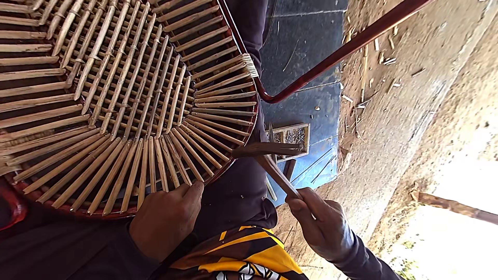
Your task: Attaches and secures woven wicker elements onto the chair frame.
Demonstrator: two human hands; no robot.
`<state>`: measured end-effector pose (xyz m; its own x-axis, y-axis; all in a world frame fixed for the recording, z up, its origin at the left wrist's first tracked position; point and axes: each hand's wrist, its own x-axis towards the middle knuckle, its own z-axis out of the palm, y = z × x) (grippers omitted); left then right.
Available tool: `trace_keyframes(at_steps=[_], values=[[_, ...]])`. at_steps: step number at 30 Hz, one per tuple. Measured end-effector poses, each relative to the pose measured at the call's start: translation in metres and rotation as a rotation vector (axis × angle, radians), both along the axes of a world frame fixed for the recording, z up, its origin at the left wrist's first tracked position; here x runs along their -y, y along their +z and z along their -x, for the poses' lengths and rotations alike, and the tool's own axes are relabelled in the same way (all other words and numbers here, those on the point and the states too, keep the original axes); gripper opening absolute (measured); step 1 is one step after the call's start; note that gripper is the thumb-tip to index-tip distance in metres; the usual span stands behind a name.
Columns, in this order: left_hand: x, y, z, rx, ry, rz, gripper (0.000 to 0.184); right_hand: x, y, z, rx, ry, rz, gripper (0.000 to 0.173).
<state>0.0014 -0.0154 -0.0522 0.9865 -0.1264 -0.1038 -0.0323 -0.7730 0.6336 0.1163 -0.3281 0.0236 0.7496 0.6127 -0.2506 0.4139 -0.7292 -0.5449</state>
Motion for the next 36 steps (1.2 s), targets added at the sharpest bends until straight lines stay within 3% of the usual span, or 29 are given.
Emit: trace_keyframes(at_steps=[3, 7, 8, 12, 15, 18, 21, 27, 36], values=[[0.001, 0.002, 0.0, -0.023, 0.008, 0.007, 0.03, 0.001, 0.011, -0.012, 0.012, -0.001, 0.055, 0.037], [-0.001, 0.013, -0.009, -0.069, -0.011, 0.005, 0.027, -0.013, 0.052, -0.025, -0.049, -0.265, -0.281, 0.035], [-0.001, 0.016, -0.012, -0.084, -0.027, -0.003, 0.025, -0.013, 0.05, -0.023, -0.073, -0.268, -0.279, 0.035], [-0.003, 0.023, -0.019, -0.165, -0.081, -0.029, 0.02, 0.004, 0.005, -0.021, -0.112, 0.032, 0.18, 0.04], [-0.003, 0.017, -0.02, -0.127, -0.073, -0.018, 0.026, -0.005, 0.003, -0.036, -0.131, -0.062, -0.002, 0.039], [-0.008, 0.018, -0.006, -0.115, -0.096, 0.202, 0.031, -0.011, 0.009, -0.03, -0.235, -0.231, -0.166, 0.036], [0.001, 0.016, 0.011, -0.122, -0.03, 0.548, 0.037, -0.007, 0.004, -0.033, -0.214, -0.275, -0.161, 0.035], [0.019, 0.001, -0.002, -0.123, 0.185, 0.292, 0.046, -0.011, -0.011, -0.028, -0.259, -0.258, -0.157, 0.038], [0.027, 0.001, -0.021, -0.09, 0.119, 0.148, 0.041, -0.008, -0.009, -0.021, -0.246, -0.214, -0.111, 0.037]])
